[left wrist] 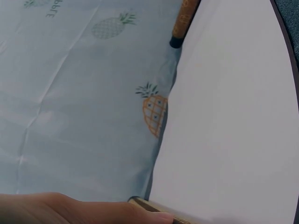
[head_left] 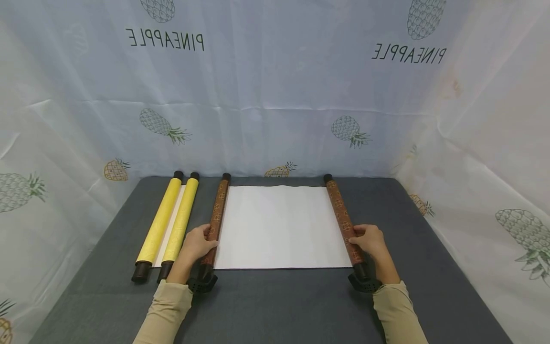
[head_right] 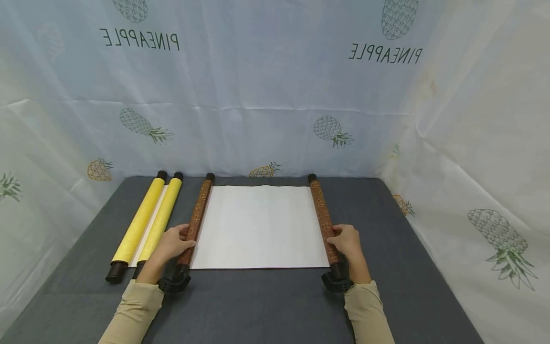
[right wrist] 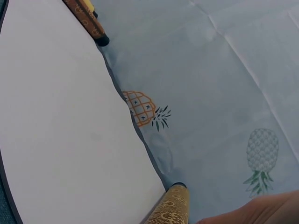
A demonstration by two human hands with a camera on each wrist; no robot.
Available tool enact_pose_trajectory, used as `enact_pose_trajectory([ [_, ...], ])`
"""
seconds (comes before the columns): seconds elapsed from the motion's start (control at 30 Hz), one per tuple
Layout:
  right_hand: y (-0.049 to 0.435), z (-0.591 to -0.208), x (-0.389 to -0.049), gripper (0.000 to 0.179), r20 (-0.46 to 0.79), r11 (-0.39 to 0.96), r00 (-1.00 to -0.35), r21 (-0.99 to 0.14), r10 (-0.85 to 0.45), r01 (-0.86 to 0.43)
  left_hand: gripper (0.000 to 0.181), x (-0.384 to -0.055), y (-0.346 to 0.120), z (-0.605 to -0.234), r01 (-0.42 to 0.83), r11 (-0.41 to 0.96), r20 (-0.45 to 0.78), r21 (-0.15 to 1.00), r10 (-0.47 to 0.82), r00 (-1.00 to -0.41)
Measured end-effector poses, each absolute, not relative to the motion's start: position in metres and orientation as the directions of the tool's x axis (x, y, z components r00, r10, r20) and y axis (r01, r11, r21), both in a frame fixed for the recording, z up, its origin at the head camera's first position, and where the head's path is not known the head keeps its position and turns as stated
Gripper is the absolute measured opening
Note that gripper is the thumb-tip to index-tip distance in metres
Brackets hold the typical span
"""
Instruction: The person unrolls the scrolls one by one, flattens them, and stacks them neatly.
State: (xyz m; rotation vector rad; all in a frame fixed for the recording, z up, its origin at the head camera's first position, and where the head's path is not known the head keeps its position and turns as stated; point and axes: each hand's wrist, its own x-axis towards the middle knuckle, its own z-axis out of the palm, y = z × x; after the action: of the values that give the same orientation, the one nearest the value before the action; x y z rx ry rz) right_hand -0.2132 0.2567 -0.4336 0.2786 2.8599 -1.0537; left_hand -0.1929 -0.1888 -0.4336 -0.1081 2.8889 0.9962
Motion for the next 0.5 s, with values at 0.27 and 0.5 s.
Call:
enact_pose_trajectory([
  [0.27,0.2563,-0.4317,-0.2120,0.046,-0.133,0.741,-0.980,-0.641,0.150,0.200,0.060,-0.1927,-0.1888,-0.4331,-0.113,0.786,-0.122,0.608,-0.048,-0.991],
  [0.5,0.2581,-0.4330,-0.2131,0.045,-0.153,0.787,-0.977,-0.580,0.147,0.209,0.058,-0.1946,-0.1889,-0.4342,-0.090,0.807,-0.083,0.584,-0.052,-0.995],
])
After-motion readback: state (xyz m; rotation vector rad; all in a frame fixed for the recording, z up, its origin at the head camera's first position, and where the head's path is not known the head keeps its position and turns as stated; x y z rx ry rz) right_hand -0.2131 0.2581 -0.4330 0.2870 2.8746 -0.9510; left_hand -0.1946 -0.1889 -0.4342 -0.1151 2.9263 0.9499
